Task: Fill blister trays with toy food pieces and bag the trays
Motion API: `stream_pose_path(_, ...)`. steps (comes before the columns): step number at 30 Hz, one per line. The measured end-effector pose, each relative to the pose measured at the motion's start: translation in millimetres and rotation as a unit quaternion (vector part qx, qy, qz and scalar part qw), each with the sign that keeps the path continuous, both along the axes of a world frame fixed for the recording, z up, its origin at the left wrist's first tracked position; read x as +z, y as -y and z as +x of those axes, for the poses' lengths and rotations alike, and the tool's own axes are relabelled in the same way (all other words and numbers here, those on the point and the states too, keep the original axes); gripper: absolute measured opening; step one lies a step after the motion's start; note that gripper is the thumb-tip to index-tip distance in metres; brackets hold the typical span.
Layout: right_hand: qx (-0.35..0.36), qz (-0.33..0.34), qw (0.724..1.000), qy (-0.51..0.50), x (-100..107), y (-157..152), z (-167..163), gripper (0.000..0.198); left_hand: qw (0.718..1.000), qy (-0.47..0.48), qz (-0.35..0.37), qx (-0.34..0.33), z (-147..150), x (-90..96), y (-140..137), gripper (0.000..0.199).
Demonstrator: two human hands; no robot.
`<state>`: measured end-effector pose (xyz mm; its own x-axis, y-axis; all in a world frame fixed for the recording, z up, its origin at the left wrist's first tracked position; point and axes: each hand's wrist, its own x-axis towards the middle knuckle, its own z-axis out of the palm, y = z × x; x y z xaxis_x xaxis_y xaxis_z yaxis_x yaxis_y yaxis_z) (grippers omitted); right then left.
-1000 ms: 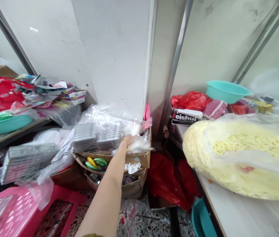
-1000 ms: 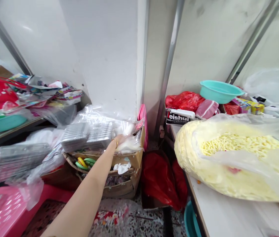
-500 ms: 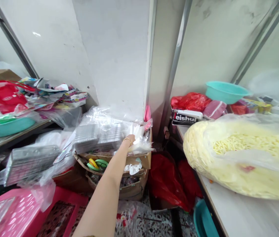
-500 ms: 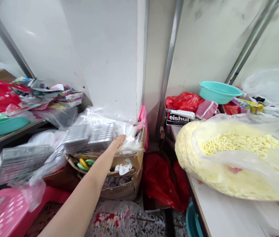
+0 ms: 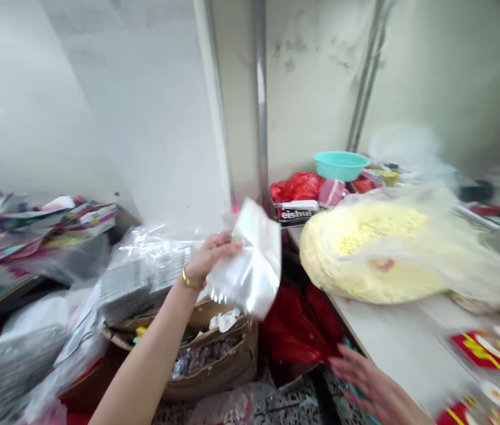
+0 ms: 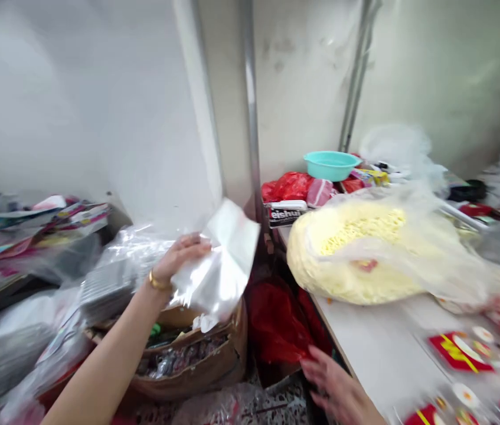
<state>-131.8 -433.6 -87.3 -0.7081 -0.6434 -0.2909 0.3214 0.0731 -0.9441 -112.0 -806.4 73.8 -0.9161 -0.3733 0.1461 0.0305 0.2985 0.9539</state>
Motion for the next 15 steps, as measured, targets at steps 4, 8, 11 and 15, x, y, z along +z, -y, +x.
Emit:
stream_pose_path(4, -0.08, -0.312, 0.939, 0.119, 47, 16, 8, 0.099, 0.954, 0.126, 0.143, -0.233, 20, -46.2, -114, 0.025)
stream_pose_path(8, -0.243, -0.251, 0.928, 0.131, 59, -29, 30, 0.067, 0.868, 0.214, 0.253, -0.37, 35, -112.9, -197, 0.026)
stream_pose_path(11, -0.335, -0.149, 0.923, 0.112, 39, -67, 47, 0.046, 0.839, 0.235, 0.277, -0.406, 43, -143.1, -237, 0.039)
stream_pose_path(15, -0.432, -0.113, 0.893, 0.046, 16, -92, 55, 0.064, 0.86, 0.215, 0.215, -0.409, 45, -154.2, -276, 0.053)
